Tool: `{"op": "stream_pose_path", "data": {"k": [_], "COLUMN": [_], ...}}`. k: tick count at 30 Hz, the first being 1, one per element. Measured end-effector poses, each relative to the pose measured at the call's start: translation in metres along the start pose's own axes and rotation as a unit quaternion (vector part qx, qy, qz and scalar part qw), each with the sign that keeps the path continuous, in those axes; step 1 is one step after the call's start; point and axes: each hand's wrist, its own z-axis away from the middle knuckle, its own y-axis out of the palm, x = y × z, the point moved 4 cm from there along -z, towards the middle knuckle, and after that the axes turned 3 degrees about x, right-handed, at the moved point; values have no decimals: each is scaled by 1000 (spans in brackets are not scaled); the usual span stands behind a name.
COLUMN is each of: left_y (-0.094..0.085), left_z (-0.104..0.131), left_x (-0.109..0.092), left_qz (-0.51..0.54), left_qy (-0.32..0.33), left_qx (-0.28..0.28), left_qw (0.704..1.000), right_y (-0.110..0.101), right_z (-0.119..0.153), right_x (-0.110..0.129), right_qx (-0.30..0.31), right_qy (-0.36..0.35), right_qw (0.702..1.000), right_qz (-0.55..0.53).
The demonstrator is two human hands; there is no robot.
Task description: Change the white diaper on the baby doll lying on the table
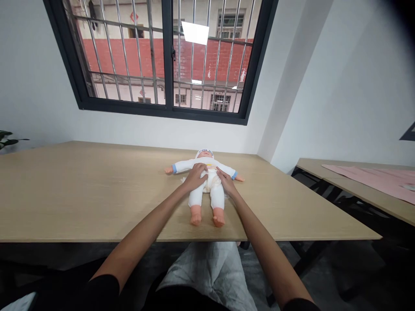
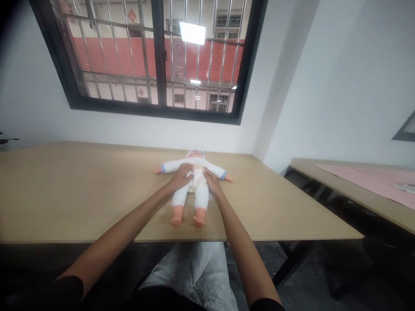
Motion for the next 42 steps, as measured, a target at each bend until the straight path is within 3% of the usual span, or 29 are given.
{"op": "stream_pose_path", "data": {"k": [19,37,42], "left_y": [3,6,5], "left_z": [-1,-2,0], "left_x": [2,10,9], "left_qz": [-55,-35,-19], "left_qy": [2,13,5], "left_qx": [24,19,9], "left_qw": [998,999,1000], "right_y": [1,5,1], "right_z": [4,6,9], "right_x": [9,12,31], "right_qx": [-6,-5,-61], "right_qy": [20,2,-64], "right_qw": [1000,1000,996], "right_qz": [14,-5,17]}}
